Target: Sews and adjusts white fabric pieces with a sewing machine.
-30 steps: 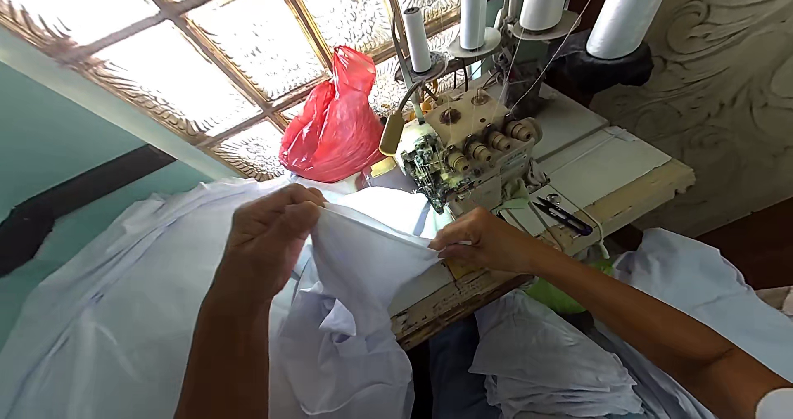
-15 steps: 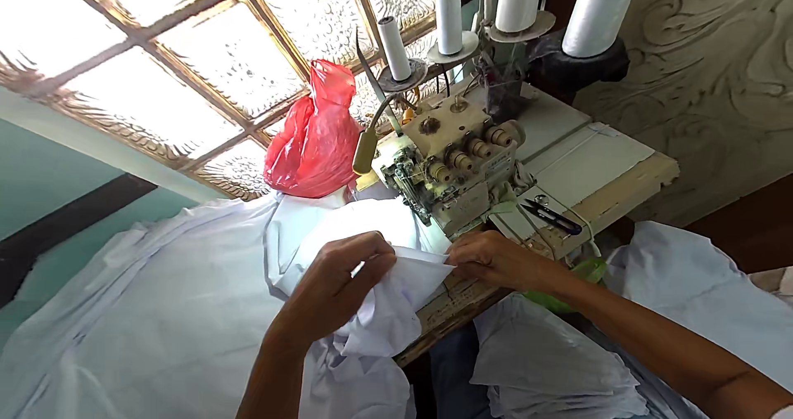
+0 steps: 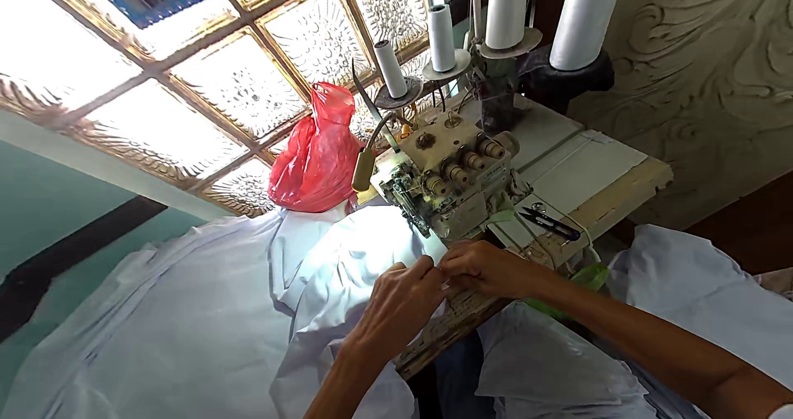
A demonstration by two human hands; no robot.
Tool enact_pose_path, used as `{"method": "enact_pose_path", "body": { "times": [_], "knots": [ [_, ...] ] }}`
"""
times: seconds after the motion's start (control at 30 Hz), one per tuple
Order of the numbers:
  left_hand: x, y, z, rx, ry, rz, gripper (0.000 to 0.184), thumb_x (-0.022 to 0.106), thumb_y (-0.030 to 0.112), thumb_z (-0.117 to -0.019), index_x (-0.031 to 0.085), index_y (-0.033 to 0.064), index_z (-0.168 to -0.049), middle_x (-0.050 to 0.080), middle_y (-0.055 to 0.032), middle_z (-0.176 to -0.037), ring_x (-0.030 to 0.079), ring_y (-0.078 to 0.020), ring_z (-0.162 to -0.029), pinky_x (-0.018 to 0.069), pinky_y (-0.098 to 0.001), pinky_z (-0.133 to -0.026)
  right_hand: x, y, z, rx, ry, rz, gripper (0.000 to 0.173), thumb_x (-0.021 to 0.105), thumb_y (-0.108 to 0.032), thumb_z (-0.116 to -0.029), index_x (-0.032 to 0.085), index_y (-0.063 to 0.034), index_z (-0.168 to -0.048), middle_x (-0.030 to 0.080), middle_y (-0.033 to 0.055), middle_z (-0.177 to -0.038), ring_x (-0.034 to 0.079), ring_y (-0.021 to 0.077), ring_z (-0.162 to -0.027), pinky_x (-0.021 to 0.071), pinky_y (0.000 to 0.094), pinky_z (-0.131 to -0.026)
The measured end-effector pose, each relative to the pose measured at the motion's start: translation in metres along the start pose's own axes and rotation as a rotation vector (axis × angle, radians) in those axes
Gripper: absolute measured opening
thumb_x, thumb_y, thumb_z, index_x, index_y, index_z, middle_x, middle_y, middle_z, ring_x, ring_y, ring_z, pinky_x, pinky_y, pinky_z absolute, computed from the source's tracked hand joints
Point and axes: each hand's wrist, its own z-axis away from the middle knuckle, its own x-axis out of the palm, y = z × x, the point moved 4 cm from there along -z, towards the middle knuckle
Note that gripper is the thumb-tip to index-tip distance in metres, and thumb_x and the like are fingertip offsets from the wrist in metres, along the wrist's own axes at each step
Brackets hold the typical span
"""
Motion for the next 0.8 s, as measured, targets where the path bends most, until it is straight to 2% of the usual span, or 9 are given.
{"method": "enact_pose_path", "body": {
  "times": [0.13,0.3,0.4,0.5,0.6,0.63,0.67,0.73,0.8],
  "knots": [
    [0.003,-0.002,-0.004,0.004,-0.011,-0.022,0.032,0.063,0.029,-0.0954,0.068,0.0029,-0.078,0.065,-0.0112,-0.074,0.066,-0.0258,-0.063,0.0501,-0.0388,-0.059,0.000,0.005,-0.004,-0.010,0.019,0.030,0.019,0.055,0.005,-0.0943,0.074,0.0041,-0.099,0.073,0.0187,-0.095,0.069,0.0331,-0.097,0.0469,0.0474,-0.101],
    [0.005,-0.003,-0.006,0.006,-0.074,-0.070,0.022,0.071,0.024,-0.0902,0.072,0.0039,-0.082,0.068,-0.0106,-0.075,0.069,-0.0273,-0.071,0.0521,-0.0438,-0.073,0.000,0.006,-0.006,-0.003,0.045,0.044,0.016,0.057,0.003,-0.0967,0.073,0.0044,-0.097,0.074,0.0191,-0.101,0.070,0.0346,-0.106,0.0391,0.0566,-0.111],
    [0.004,-0.003,-0.008,-0.006,-0.075,-0.101,0.021,0.074,0.023,-0.0877,0.073,0.0032,-0.083,0.069,-0.0112,-0.077,0.070,-0.0300,-0.075,0.0517,-0.0505,-0.087,0.002,0.010,-0.006,-0.058,0.149,0.169,0.017,0.057,0.003,-0.0967,0.074,0.0017,-0.098,0.074,0.0161,-0.099,0.071,0.0310,-0.104,0.0421,0.0539,-0.110],
    [0.001,-0.006,-0.009,-0.033,-0.117,-0.088,0.025,0.076,0.026,-0.0868,0.071,0.0031,-0.081,0.069,-0.0117,-0.077,0.071,-0.0353,-0.085,0.0448,-0.0633,-0.098,0.004,0.016,-0.007,-0.101,0.212,0.262,0.016,0.058,0.003,-0.0957,0.074,-0.0002,-0.098,0.075,0.0144,-0.099,0.072,0.0286,-0.103,0.0436,0.0502,-0.110],
    [-0.012,-0.036,-0.007,-0.089,-0.283,-0.113,0.042,0.072,0.044,-0.0897,0.073,0.0029,-0.082,0.071,-0.0145,-0.086,0.068,-0.0419,-0.102,0.0438,-0.0706,-0.093,0.006,0.017,-0.008,-0.110,0.209,0.276,0.015,0.058,0.004,-0.0965,0.072,0.0004,-0.098,0.075,0.0147,-0.099,0.072,0.0290,-0.105,0.0439,0.0505,-0.111],
    [-0.017,-0.053,-0.004,-0.093,-0.303,-0.171,0.046,0.069,0.049,-0.0899,0.073,0.0043,-0.081,0.071,-0.0142,-0.087,0.067,-0.0430,-0.105,0.0408,-0.0724,-0.094,0.007,0.017,-0.007,-0.111,0.214,0.284,0.015,0.058,0.004,-0.0961,0.072,0.0004,-0.097,0.075,0.0148,-0.098,0.072,0.0291,-0.104,0.0448,0.0510,-0.110],
    [-0.024,-0.070,-0.002,-0.081,-0.288,-0.227,0.047,0.067,0.050,-0.0897,0.074,0.0055,-0.079,0.072,-0.0141,-0.088,0.065,-0.0454,-0.110,0.0295,-0.0792,-0.104,0.007,0.016,-0.008,-0.107,0.218,0.300,0.015,0.058,0.004,-0.0957,0.072,0.0001,-0.096,0.075,0.0145,-0.096,0.073,0.0287,-0.101,0.0456,0.0507,-0.109],
    [-0.035,-0.089,0.000,-0.044,-0.249,-0.339,0.042,0.066,0.046,-0.0876,0.073,0.0076,-0.073,0.071,-0.0125,-0.082,0.064,-0.0472,-0.109,0.0185,-0.0831,-0.108,0.008,0.013,-0.012,-0.090,0.229,0.348,0.014,0.059,0.003,-0.0953,0.072,-0.0005,-0.094,0.074,0.0135,-0.092,0.074,0.0277,-0.094,0.0474,0.0493,-0.107],
    [-0.040,-0.074,0.004,-0.077,-0.280,-0.381,0.027,0.069,0.025,-0.0883,0.073,0.0026,-0.073,0.070,-0.0171,-0.081,0.065,-0.0487,-0.104,0.0207,-0.0818,-0.108,0.009,0.010,-0.015,-0.070,0.225,0.380,0.013,0.060,0.003,-0.0945,0.072,-0.0004,-0.093,0.074,0.0132,-0.089,0.074,0.0275,-0.090,0.0484,0.0480,-0.107]
  ]
}}
